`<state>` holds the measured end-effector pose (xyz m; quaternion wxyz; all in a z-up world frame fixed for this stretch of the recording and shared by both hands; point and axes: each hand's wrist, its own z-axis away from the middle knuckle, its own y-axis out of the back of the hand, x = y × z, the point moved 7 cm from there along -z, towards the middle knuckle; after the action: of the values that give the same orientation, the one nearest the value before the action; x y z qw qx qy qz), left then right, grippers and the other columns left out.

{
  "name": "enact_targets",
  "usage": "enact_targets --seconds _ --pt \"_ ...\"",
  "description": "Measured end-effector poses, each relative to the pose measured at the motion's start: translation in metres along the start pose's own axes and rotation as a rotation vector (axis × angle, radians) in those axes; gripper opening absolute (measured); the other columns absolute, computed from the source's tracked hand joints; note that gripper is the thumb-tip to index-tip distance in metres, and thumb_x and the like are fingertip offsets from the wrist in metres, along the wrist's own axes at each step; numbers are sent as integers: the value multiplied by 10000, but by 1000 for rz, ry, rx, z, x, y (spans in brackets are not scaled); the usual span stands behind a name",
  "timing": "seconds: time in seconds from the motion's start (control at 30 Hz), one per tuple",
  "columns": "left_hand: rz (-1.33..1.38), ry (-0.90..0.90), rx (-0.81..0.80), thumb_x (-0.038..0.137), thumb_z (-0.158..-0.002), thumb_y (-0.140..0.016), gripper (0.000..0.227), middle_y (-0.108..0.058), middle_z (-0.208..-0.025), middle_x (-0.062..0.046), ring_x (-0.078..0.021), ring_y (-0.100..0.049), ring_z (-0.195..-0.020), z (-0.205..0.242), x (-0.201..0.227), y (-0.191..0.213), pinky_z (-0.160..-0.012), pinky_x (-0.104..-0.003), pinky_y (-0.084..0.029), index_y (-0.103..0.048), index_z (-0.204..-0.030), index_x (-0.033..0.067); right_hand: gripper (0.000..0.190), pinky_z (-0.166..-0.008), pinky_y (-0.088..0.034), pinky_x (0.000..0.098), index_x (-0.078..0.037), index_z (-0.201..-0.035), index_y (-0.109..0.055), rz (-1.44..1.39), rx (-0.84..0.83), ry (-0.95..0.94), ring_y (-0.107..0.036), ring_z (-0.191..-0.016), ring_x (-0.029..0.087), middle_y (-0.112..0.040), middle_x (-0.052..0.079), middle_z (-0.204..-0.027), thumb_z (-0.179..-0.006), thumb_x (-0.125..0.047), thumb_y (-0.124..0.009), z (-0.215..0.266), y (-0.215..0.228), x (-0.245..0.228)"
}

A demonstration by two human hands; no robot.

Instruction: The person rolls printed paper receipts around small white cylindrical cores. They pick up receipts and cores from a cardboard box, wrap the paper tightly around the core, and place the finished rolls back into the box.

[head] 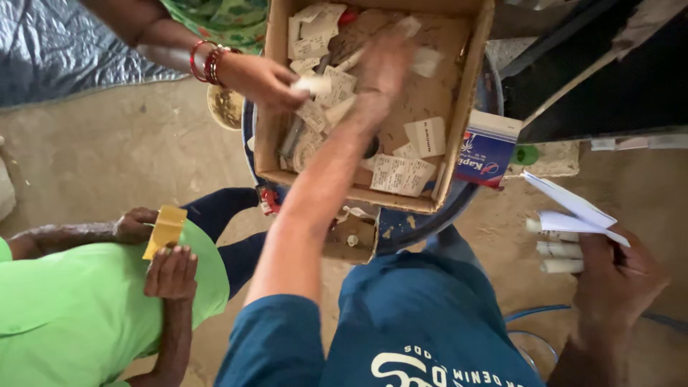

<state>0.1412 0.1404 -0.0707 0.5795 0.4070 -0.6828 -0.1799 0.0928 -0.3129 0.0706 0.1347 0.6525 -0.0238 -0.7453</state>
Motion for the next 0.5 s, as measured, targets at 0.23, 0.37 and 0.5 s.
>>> enact_targets --seconds 0.23,0.37,0.5 --pt "-629 329 -638 112 -1219 -375 379 -506 -1609 -78 -218 -541 -1428 5 11 -14 -1169 -388 -475 -573 -1537 167 123 -698 -421 159 82 -1217 -722 33 0 32 -553 -815 22 -661 7 -960 -1109 39 -679 -3 1 4" --pt "-561 132 -445 296 -1007 -560 569 -344 -1630 -133 -319 -348 -1499 -12 46 -34 -1221 -471 -286 -430 -1533 122 97 -701 -466 168 65 -1184 -717 8 12 0 -578 -812 23 -674 2 -955 -1124 -4 -683 -2 6 8" --pt "-642 386 -383 457 -924 -596 838 -225 -1637 -210 -365 -259 -1502 -8 14 6 -1204 -496 -196 -279 -1559 11 124 -742 -435 174 68 -1211 -718 8 23 20 -550 -818 30 -656 6 -954 -1108 4 -694 0 10 2"
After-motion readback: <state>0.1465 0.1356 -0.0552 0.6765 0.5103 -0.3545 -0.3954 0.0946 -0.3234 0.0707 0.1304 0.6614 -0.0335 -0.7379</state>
